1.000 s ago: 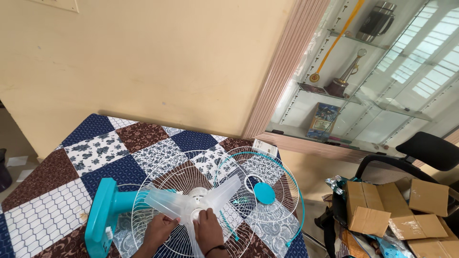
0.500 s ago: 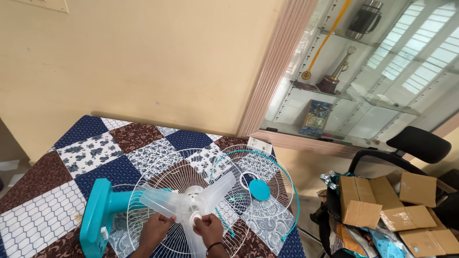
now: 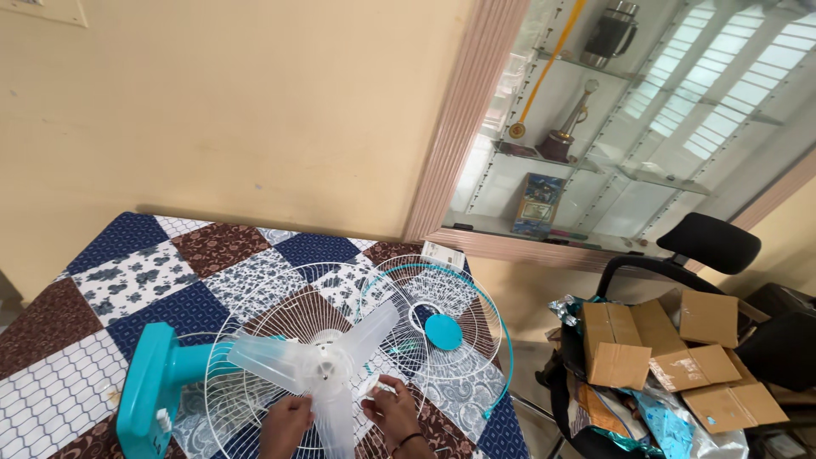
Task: The person disassembles a small table fan on a patterned tablecloth. They remove the front grille, unscrew the central hub nut, detach the fan blades, and then remove the rear grille and motor housing.
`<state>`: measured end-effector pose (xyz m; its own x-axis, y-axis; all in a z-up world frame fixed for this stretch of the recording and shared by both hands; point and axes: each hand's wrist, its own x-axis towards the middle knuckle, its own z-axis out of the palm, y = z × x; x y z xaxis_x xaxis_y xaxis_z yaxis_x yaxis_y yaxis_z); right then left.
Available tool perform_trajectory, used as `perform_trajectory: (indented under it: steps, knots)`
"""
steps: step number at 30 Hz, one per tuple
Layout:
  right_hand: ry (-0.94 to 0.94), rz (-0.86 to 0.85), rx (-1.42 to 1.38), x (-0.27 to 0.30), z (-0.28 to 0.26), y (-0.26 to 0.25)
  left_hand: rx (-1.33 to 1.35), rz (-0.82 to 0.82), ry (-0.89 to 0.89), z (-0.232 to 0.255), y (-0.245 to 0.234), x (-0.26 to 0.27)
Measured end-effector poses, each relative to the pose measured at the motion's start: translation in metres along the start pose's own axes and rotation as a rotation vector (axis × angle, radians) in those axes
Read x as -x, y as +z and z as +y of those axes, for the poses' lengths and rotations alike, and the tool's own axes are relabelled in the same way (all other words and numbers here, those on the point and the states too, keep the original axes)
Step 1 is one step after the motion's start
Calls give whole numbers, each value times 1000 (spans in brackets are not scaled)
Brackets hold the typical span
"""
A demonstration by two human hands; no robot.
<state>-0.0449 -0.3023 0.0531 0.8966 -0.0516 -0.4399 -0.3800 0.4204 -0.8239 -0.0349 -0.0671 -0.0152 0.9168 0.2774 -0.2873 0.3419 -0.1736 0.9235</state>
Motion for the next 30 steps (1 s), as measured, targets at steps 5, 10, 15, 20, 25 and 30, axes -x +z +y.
perform_trajectory:
  steps: [5,10,15,20,25,30]
  knots:
    - [-17,-29,51,21,-15,-5,127,-250,-54,44,32,28]
    - [-129,-111,67,29,-22,-11,146,-437,-190,107,44,61]
    - [-215,-25,267,32,-25,-27,177,-446,-92,135,53,79]
    - [-334,103,294,40,-31,-53,139,-363,26,151,59,76]
    - [-573,319,552,80,-37,-56,50,-369,147,152,77,74]
    - [-507,343,484,111,-48,-39,-60,-441,233,139,100,75]
